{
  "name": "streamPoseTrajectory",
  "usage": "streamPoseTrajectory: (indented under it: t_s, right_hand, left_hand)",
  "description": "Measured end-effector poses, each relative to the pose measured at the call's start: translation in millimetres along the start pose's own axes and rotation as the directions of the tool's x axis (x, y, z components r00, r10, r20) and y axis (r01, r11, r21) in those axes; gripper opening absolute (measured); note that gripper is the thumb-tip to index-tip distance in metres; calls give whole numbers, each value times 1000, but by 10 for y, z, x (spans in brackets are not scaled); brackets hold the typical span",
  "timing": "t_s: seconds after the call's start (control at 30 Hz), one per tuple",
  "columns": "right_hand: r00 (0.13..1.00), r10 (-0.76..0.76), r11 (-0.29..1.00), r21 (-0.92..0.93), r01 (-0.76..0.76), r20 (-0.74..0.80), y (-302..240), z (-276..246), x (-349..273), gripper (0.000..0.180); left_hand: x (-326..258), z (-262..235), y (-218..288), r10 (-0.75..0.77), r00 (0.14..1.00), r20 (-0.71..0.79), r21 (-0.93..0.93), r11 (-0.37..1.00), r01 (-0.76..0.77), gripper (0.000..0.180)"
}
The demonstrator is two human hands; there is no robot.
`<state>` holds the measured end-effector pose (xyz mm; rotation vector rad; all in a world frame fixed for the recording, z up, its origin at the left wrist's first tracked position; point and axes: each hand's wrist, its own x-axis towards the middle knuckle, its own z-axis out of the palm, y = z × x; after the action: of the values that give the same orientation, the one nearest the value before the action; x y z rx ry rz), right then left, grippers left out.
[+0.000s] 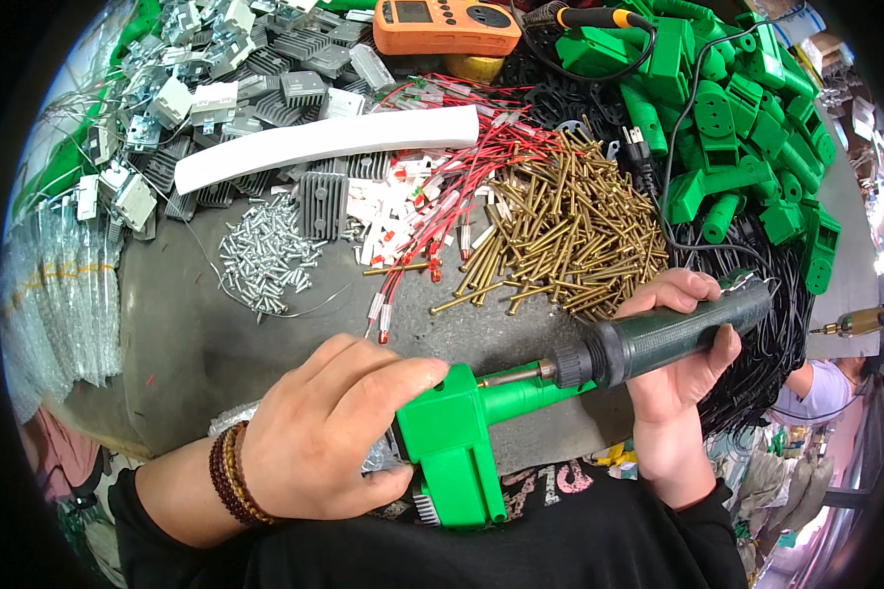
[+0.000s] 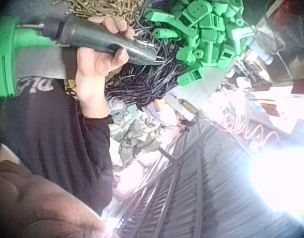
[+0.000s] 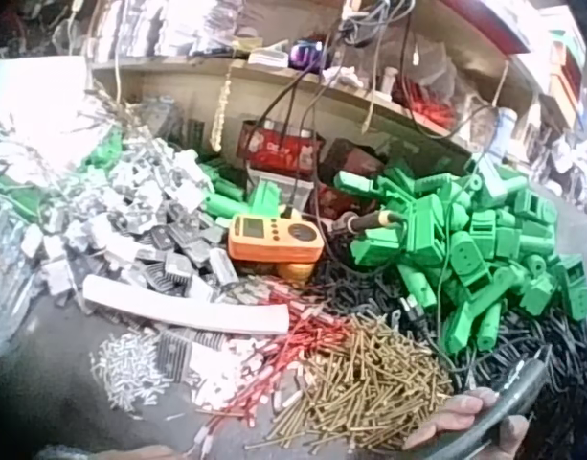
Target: Assembling an electronic tool by soldering wires to a circuit board and securing it inside a plastic housing.
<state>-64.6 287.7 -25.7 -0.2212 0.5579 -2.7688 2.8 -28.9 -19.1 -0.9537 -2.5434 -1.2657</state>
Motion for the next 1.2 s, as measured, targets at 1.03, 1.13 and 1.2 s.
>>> streamPoseTrajectory:
  t_s: [1.03, 1.13, 1.2]
  right_hand:
    - [996, 74, 997, 16, -74, -40, 21, -9, 74, 42]
    - [995, 96, 994, 48, -94, -37, 18, -15, 107, 41]
    - [993, 112, 992, 61, -109, -46, 22, 1, 126, 41]
  left_hand:
    - [-44, -72, -34, -474, 875, 98, -205, 851, 484, 45]
    - [-22, -72, -48, -444, 889, 113, -214, 863, 458, 40]
    - [-13, -59, -66, -411, 906, 102, -240, 873, 424, 39]
